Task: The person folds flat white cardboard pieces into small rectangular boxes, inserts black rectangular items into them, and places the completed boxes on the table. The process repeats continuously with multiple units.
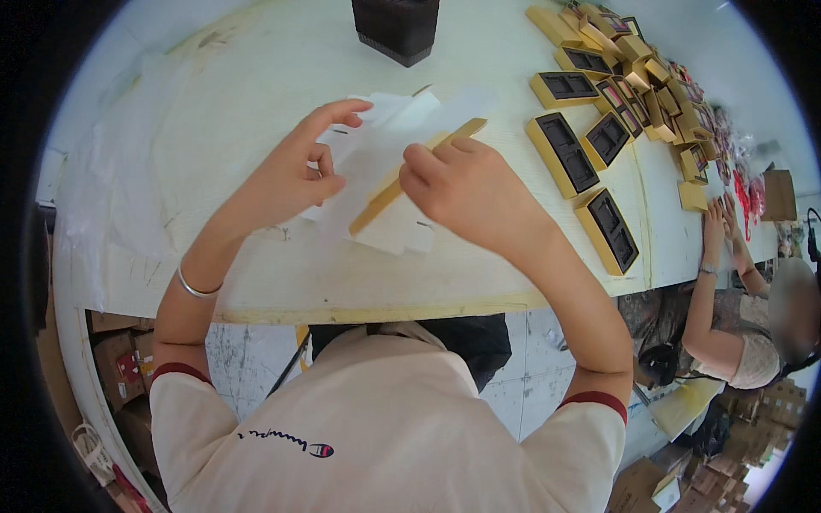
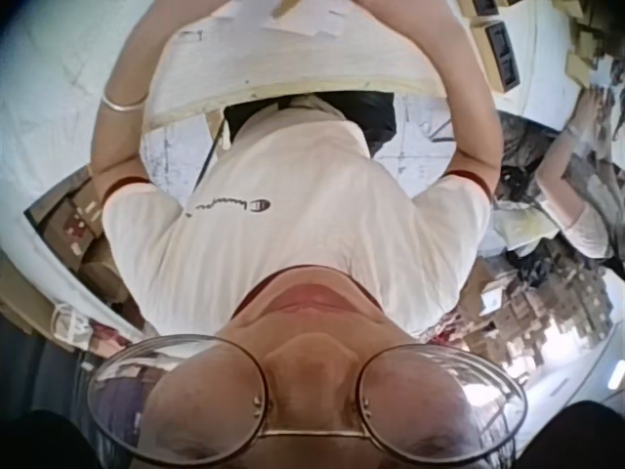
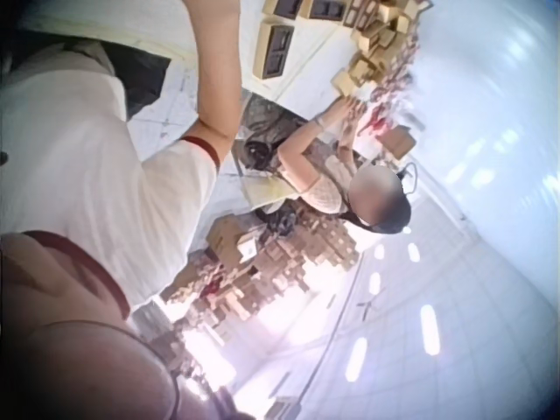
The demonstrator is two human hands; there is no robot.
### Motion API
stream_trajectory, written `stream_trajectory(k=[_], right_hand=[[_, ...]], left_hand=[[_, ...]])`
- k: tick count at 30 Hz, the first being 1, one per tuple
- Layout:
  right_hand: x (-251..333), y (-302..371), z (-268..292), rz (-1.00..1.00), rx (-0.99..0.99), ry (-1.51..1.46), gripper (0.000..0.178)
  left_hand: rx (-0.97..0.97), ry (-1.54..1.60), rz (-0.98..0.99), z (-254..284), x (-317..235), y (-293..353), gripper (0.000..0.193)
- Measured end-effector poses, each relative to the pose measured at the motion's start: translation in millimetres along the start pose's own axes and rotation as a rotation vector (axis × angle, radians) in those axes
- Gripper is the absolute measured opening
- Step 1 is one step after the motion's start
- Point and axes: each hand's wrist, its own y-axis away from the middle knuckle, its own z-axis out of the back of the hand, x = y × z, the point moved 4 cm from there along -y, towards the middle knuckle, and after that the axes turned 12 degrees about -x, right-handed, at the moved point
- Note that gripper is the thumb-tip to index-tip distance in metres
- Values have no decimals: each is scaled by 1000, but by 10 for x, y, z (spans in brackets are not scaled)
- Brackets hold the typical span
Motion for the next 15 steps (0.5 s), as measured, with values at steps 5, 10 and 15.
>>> stream_trajectory(k=[5, 10, 15], right_hand=[[-134, 355, -280, -61, -37, -148, 17], [-163, 472, -207, -205, -217, -251, 33], [-108, 415, -250, -150, -239, -264, 32]], left_hand=[[-169, -375, -118, 54, 145, 29, 54], [-31, 221, 10, 104, 351, -70, 45], [-63, 362, 88, -264, 225, 72, 55]])
